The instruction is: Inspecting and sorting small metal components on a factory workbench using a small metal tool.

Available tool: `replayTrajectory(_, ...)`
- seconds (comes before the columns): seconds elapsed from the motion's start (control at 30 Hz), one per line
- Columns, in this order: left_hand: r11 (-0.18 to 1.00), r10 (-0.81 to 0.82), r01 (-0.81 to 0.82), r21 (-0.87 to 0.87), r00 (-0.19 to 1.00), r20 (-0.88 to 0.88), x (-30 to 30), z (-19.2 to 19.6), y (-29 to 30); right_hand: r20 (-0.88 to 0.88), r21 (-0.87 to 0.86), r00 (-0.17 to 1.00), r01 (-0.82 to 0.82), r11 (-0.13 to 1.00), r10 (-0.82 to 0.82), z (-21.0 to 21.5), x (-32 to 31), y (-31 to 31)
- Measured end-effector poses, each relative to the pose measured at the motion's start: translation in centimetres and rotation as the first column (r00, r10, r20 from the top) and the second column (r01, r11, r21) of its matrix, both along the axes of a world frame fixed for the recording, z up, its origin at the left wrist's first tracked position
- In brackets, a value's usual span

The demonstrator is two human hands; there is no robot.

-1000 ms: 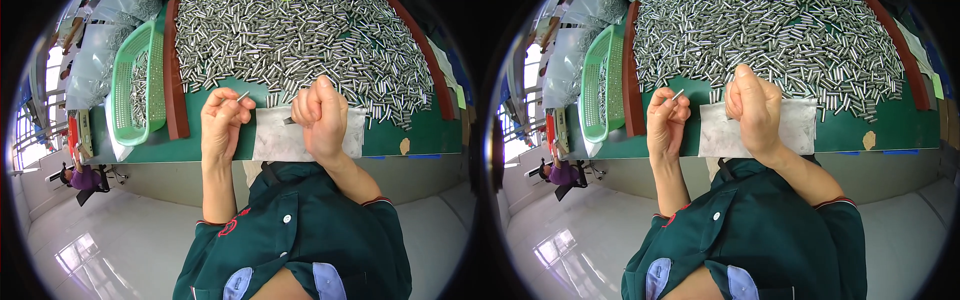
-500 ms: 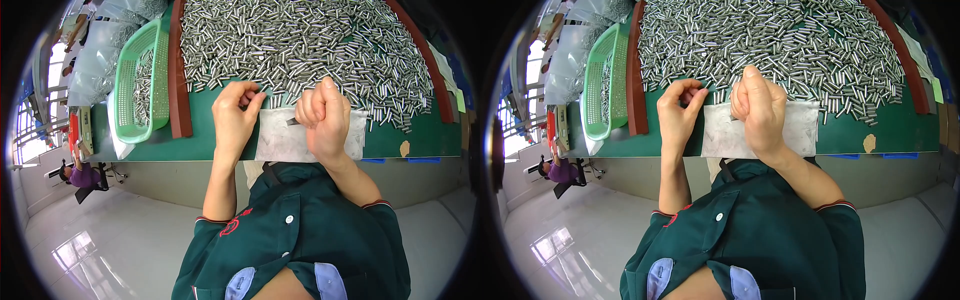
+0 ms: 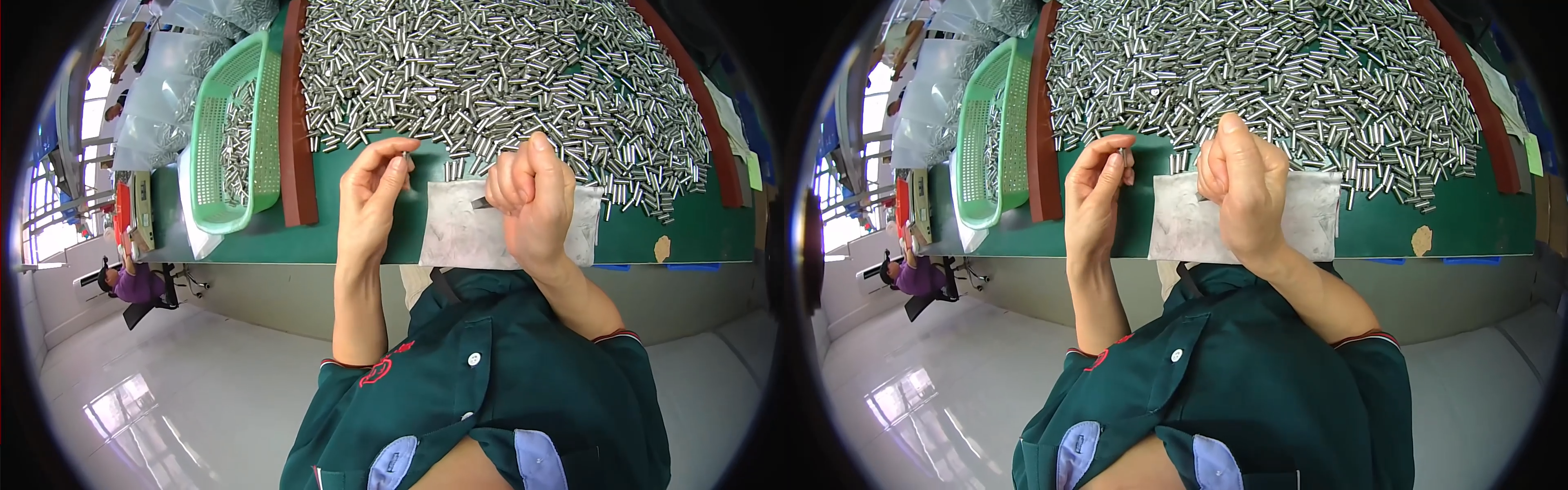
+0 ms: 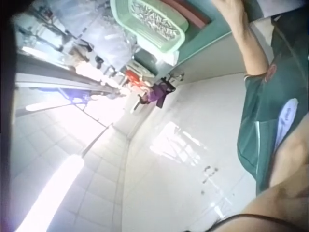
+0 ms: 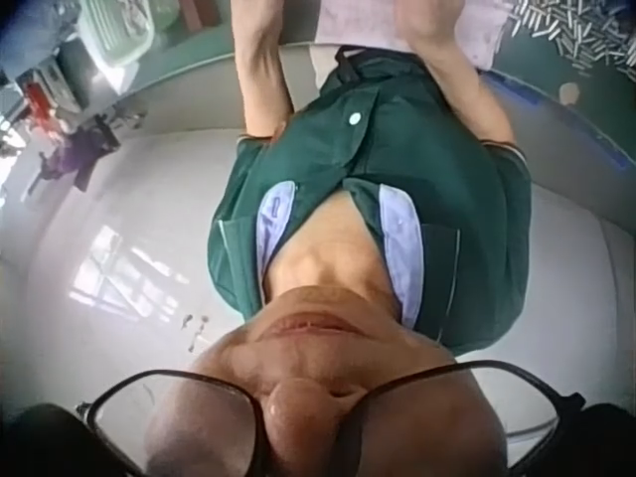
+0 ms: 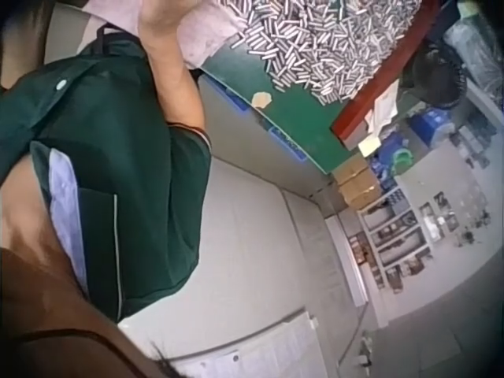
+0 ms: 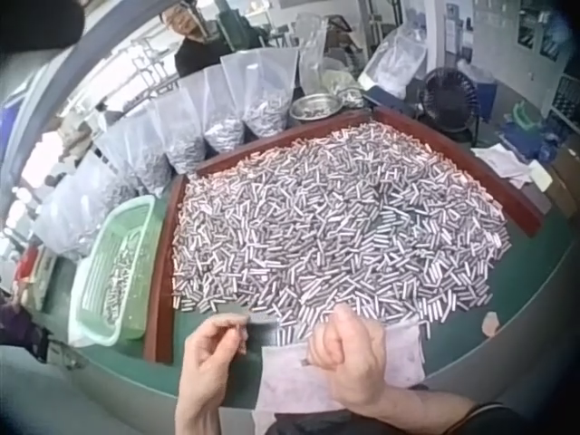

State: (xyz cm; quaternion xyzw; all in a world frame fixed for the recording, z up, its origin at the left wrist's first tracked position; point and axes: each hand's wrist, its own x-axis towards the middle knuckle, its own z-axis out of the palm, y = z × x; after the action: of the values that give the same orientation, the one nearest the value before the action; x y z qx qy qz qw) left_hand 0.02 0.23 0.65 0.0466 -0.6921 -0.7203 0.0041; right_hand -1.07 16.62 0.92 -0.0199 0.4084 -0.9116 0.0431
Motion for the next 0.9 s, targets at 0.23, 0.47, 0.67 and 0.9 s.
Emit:
replayTrajectory(0.23,0.884,0.074,-0.105,0.455,0.994,0.085,0.67,-0.46,-0.95,-0.002,-0.009,1.0,0.002,1.0,-0.002,-0.09,0.0,-0.25)
replayTrajectory(0.47,0.89,0.072,-0.117,0.441,0.99,0.118,0.93,-0.14,-0.54,0.005,-0.082,1.0,0.023,0.996,-0.022,-0.15,-0.05,-0.19)
replayTrajectory(0.67,0.881,0.065,-0.111,0.46,0.991,0.114,0.99,-0.36,-0.7,0.011,-0.084,1.0,0.024,0.996,-0.023,-0.07,0.01,-0.23)
replayTrajectory(0.9,0.872,0.023,-0.075,0.483,0.994,0.111,0.93,-0.74,-0.73,0.002,-0.095,1.0,0.016,0.995,-0.016,-0.36,0.0,-0.05)
